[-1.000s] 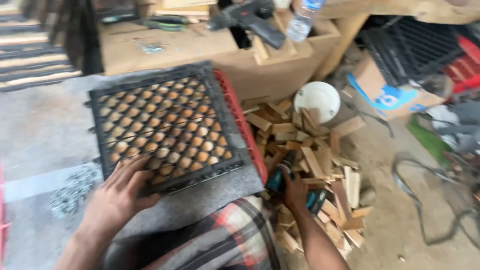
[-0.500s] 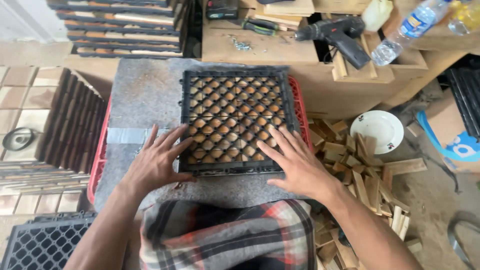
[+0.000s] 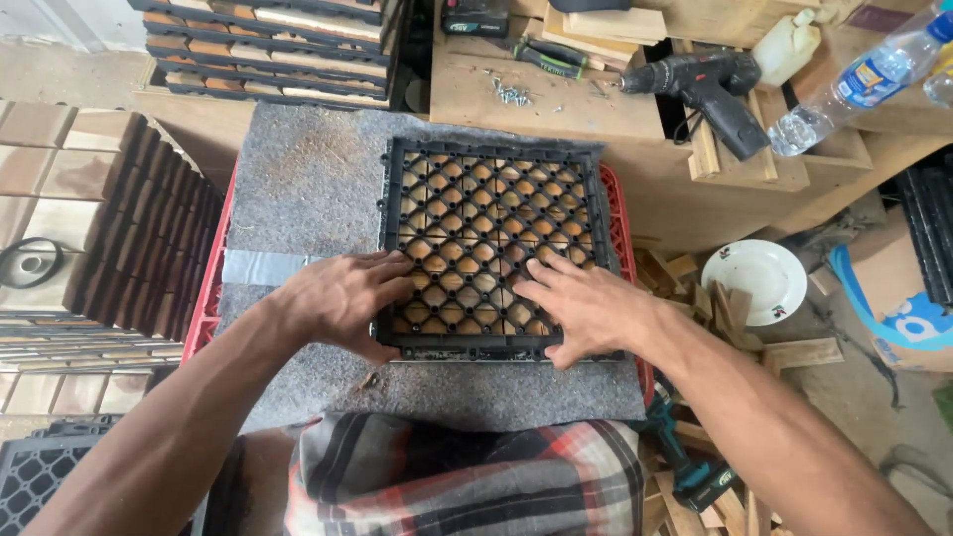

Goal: Assembling modular wooden floor tiles by screwing a plastic base and fitting wooden slats into it.

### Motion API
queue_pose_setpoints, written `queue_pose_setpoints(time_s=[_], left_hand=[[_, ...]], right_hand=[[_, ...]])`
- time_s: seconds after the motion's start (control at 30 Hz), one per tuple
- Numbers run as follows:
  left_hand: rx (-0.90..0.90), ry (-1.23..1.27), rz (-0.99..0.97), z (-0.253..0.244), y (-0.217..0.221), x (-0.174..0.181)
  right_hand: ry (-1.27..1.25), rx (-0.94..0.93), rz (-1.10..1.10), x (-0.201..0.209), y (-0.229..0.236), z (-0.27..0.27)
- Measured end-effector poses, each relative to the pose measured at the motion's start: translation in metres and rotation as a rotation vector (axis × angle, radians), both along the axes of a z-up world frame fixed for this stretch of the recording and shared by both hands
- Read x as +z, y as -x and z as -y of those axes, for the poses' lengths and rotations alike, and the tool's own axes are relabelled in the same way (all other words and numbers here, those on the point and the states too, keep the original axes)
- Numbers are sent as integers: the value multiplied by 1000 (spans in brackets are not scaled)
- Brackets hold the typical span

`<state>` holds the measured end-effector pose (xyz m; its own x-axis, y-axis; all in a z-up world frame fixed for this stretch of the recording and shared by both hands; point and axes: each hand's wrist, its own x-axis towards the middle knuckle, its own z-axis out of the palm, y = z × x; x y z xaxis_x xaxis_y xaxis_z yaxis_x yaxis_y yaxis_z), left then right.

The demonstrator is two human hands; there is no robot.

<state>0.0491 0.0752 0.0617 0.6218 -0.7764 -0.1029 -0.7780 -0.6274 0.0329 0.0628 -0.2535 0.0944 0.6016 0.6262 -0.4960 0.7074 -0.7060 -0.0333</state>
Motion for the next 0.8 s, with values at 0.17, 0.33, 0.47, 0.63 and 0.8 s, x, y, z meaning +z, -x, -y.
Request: queue_pose_setpoints(time_s=[0.17, 0.33, 0.47, 0.63, 0.8], left_hand=[[-52, -58, 40, 2, 1, -8], [-56, 173, 93, -6, 5, -20], [6, 347, 155, -7, 24, -21], [592, 326, -19, -2, 61, -37], [723, 289, 60, 12, 71, -37]], right_hand=[[-50, -220, -75, 26, 8, -22], [8, 45, 252, -6, 37, -38], [-99, -77, -36, 16, 27, -54], [153, -139, -150, 16, 26, -69], [206, -96, -200, 41, 27, -78]])
